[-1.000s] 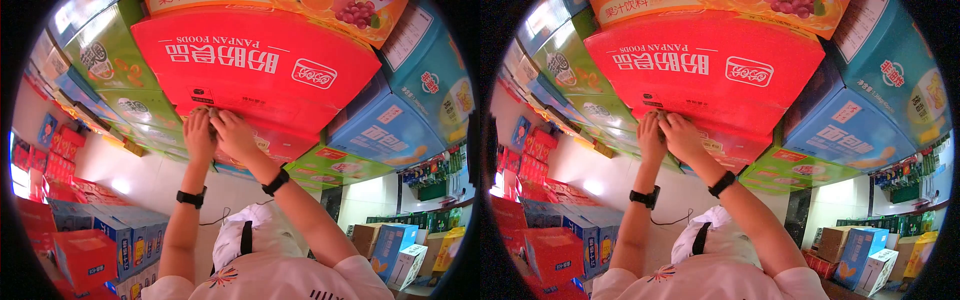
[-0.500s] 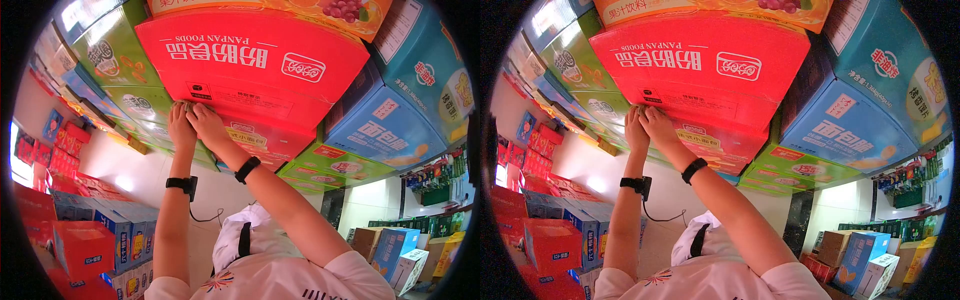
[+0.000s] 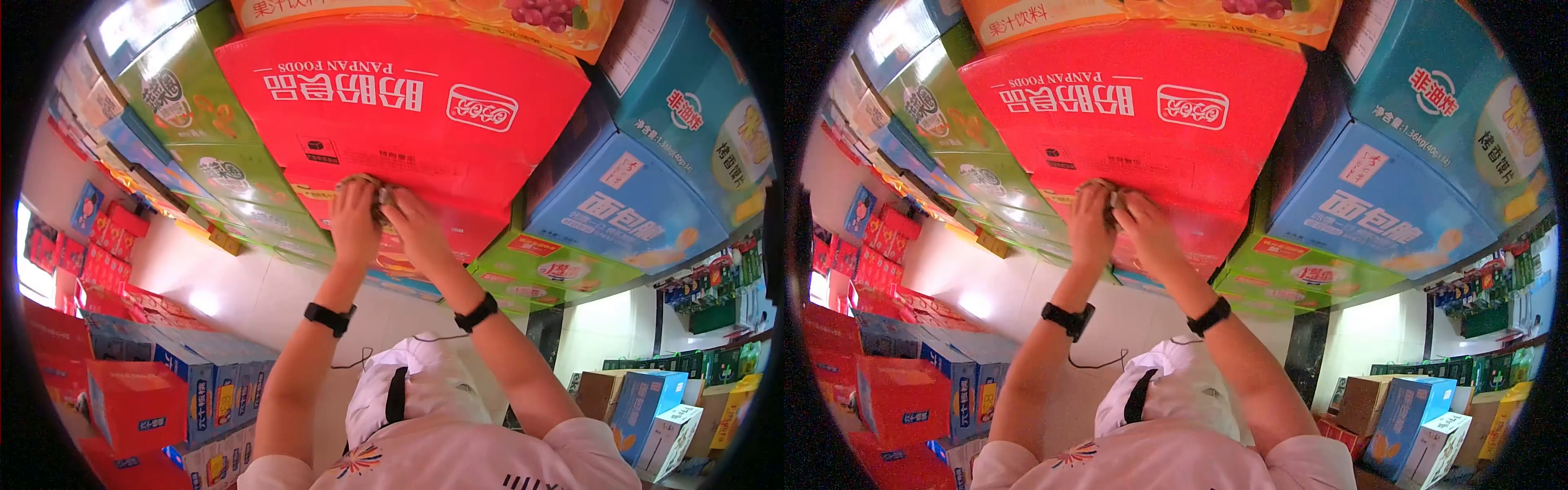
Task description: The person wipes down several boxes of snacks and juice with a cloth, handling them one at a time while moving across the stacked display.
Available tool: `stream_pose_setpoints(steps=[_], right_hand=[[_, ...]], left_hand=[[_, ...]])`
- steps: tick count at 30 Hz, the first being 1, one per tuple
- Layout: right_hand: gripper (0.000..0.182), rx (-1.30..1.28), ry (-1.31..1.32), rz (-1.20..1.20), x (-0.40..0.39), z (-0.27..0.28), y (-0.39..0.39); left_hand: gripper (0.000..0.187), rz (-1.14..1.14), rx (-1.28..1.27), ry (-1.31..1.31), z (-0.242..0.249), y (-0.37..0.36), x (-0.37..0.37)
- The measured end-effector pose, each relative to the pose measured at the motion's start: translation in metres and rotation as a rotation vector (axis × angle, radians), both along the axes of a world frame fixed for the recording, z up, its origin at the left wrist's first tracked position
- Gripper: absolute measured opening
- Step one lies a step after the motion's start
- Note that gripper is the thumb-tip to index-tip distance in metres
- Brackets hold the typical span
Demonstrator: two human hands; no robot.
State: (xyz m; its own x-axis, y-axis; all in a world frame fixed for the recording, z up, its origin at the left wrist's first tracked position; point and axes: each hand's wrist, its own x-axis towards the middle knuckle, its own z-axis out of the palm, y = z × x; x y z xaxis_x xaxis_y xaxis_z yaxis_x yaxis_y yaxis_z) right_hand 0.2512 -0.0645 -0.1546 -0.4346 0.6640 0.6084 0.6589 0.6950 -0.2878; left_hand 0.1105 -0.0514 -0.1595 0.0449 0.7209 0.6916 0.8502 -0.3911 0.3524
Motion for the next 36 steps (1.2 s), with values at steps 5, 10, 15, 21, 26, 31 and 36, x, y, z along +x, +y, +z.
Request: stream_pose_setpoints(steps=[5,10,15,21,26,31,36], right_hand=[[0.035,0.055,0.033,-0.176,0.024,-0.009,-0.024],[0.029,-0.108,0.212,-0.253,0.036,0.011,-0.038],[0.028,0.397,0.154,-0.182,0.046,0.103,-0.031],[0.028,0.811,0.189,-0.181,0.052,0.176,-0.007],[0.032,0.822,-0.046,-0.383,0.068,0.139,0.024],[0.041,0.588,-0.089,-0.354,0.078,0.079,0.004],[0.049,0.4,-0.191,-0.309,0.088,0.008,-0.008]], left_hand=[[0.04,-0.148,0.025,0.004,0.007,-0.015,0.036],[0.037,-0.337,-0.074,-0.086,0.013,-0.02,0.048],[0.042,-0.262,0.109,-0.199,0.087,-0.025,0.056],[0.065,-0.284,0.502,-0.108,0.15,-0.013,0.062],[0.064,-0.217,0.373,0.091,0.11,0.02,0.088],[0.067,-0.215,0.287,0.144,0.05,0.011,0.091],[0.063,-0.286,0.111,0.244,-0.019,0.001,0.088]])
